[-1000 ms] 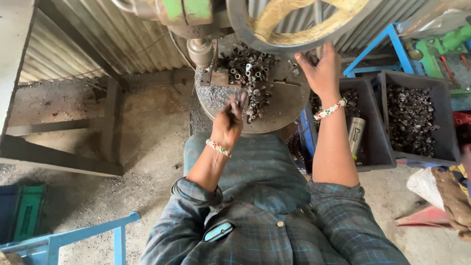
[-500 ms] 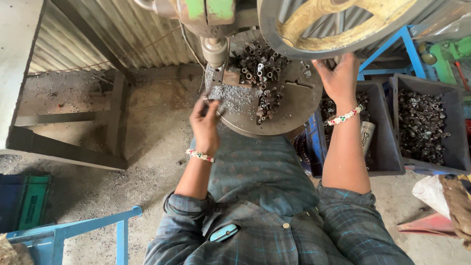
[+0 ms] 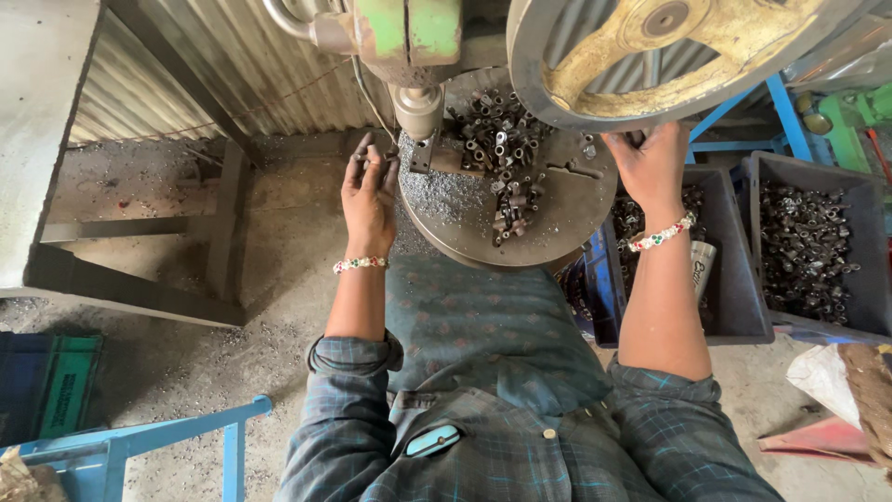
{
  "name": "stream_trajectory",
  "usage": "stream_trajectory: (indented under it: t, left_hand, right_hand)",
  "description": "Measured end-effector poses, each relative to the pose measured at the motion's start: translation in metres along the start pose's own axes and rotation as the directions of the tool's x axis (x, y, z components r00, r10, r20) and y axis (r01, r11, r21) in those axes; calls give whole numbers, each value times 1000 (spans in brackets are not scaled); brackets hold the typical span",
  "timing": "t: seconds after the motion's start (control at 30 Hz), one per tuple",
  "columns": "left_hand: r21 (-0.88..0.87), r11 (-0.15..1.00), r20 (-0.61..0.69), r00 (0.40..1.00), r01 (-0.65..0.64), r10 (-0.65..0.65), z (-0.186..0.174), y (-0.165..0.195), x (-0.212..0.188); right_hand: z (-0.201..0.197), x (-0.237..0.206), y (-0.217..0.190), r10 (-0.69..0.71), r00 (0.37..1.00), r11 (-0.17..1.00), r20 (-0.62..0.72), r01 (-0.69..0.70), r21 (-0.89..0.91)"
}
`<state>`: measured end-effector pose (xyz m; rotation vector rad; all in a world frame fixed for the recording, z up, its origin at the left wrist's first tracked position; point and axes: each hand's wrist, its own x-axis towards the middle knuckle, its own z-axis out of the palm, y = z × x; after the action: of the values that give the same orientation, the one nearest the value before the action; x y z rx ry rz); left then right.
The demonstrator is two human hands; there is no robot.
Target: The person stands at a drill press, picks small cylindrical metal fittings one at a time from the machine table, positions each under the drill bit, and pulls the lever to drill holes, setting finished pieces aside and reaching for more from a bin.
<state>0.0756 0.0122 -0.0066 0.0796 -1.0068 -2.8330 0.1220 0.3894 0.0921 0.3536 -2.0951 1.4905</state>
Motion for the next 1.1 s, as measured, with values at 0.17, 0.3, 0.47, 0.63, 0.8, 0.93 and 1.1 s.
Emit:
stream_trajectory:
  t: [0.17,0.3,0.47,0.63,0.8,0.93,1.1]
  left_hand:
    - [63,990,114,986,-128,120,-3,-11,4]
    - [141,981,77,990,-132,122,-7,-15,9]
    - [332,911,132,968,-244,211,-11,-18,18]
    - [-10,998,110,992,-59,59,-4,-18,25]
    - [513,822,56,965,-248,257,8,-10,16]
    - [632,711,25,926,-307,377,18,3,6]
    - [739,586,137,926,-332,352,32,17,-3]
  right_hand:
    - [-1,-1,1,5,1000,993,-14,-7,-121]
    - [-1,-2,-1,21,999,995,-29,-24,-93]
    - [-1,-2,-2,-74,997,992,-22,71,-109]
    - [-4,-4,-1,140,989,954,-57,-150,-259]
    - [-5,-3,-3,-114,993,962,-23,105,-254]
    - [-2,-2,-7,-53,999,998,-7,53,-30]
    - [-2,-3,-13,-85,996,980,-21,80,-183]
